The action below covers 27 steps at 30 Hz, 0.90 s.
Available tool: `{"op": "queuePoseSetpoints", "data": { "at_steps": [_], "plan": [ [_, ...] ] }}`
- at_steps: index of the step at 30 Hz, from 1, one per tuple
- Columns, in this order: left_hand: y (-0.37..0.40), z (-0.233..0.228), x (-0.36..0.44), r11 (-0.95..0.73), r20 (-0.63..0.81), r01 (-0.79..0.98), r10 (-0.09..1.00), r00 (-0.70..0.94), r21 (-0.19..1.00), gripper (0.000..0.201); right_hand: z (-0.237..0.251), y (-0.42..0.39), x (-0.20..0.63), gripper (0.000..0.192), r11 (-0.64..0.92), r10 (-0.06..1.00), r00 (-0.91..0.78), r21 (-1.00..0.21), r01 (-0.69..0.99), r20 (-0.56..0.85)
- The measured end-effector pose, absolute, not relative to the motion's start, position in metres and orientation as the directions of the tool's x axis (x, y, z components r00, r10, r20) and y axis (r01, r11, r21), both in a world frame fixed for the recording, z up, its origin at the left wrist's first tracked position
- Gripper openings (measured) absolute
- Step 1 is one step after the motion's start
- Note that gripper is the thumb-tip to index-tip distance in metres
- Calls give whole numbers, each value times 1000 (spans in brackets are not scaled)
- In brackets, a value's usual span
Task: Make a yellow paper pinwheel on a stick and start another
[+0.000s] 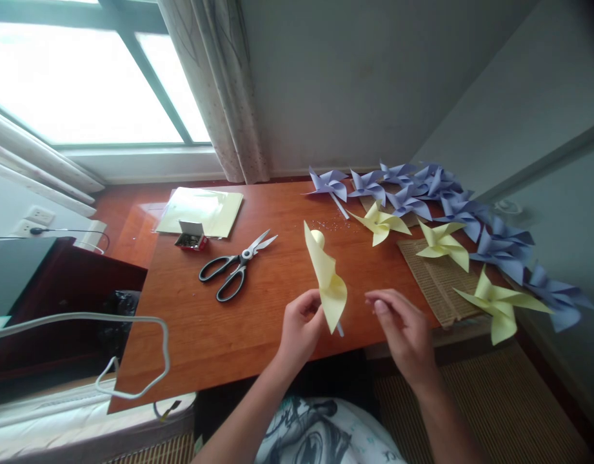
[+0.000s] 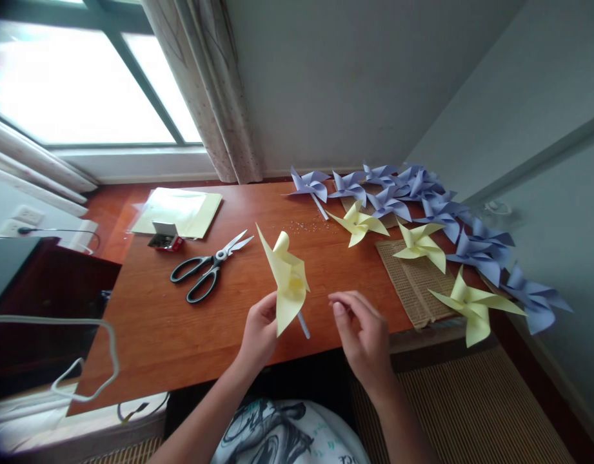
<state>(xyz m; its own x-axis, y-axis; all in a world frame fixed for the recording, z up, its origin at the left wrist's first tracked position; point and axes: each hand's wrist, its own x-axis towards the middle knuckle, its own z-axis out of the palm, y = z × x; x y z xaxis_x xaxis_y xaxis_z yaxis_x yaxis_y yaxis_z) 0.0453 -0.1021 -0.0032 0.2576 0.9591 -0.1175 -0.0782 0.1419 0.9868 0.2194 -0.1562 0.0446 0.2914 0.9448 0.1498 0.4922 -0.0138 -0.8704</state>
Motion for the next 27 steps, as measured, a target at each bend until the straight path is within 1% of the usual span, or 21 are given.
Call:
{"op": "queuePoseSetpoints", "data": {
  "at_steps": [2, 4, 6, 9, 11, 13, 16, 18, 22, 27],
  "plan": [
    [-101, -5, 46, 73, -62, -38, 968, 243, 997, 26, 62, -147, 224, 37, 41, 948, 267, -896, 442, 175],
    [-101, -2, 47, -15, 9, 28, 974, 225, 999, 24, 78, -136, 222, 52, 91, 977, 132, -883, 461, 170],
    [-100, 2, 47, -111, 88, 105, 975, 202, 988, 20, 89, -126, 217, 62, 119, 985, 57, -875, 469, 165],
    [-99, 8, 45, -229, 194, 195, 964, 184, 954, 13, 97, -116, 208, 67, 145, 988, -25, -879, 454, 150],
    [-99, 9, 42, -279, 241, 241, 955, 174, 930, 10, 98, -114, 204, 62, 164, 986, -75, -880, 445, 146],
    [-100, 8, 41, -318, 279, 285, 945, 169, 904, 9, 96, -113, 200, 49, 182, 983, -94, -877, 445, 157],
    [-100, 3, 40, -376, 336, 346, 926, 173, 859, 11, 89, -114, 196, 28, 173, 985, -51, -889, 423, 167],
    [-101, 1, 41, -419, 378, 394, 908, 180, 818, 12, 83, -113, 195, 20, 138, 988, 13, -909, 394, 156],
    [-102, 2, 42, -484, 438, 456, 874, 210, 747, 10, 74, -112, 196, 16, 89, 971, 166, -902, 423, 174],
    [-103, 4, 41, -474, 434, 480, 878, 200, 738, 10, 71, -113, 194, 18, 73, 952, 235, -891, 447, 196]
  ]
}}
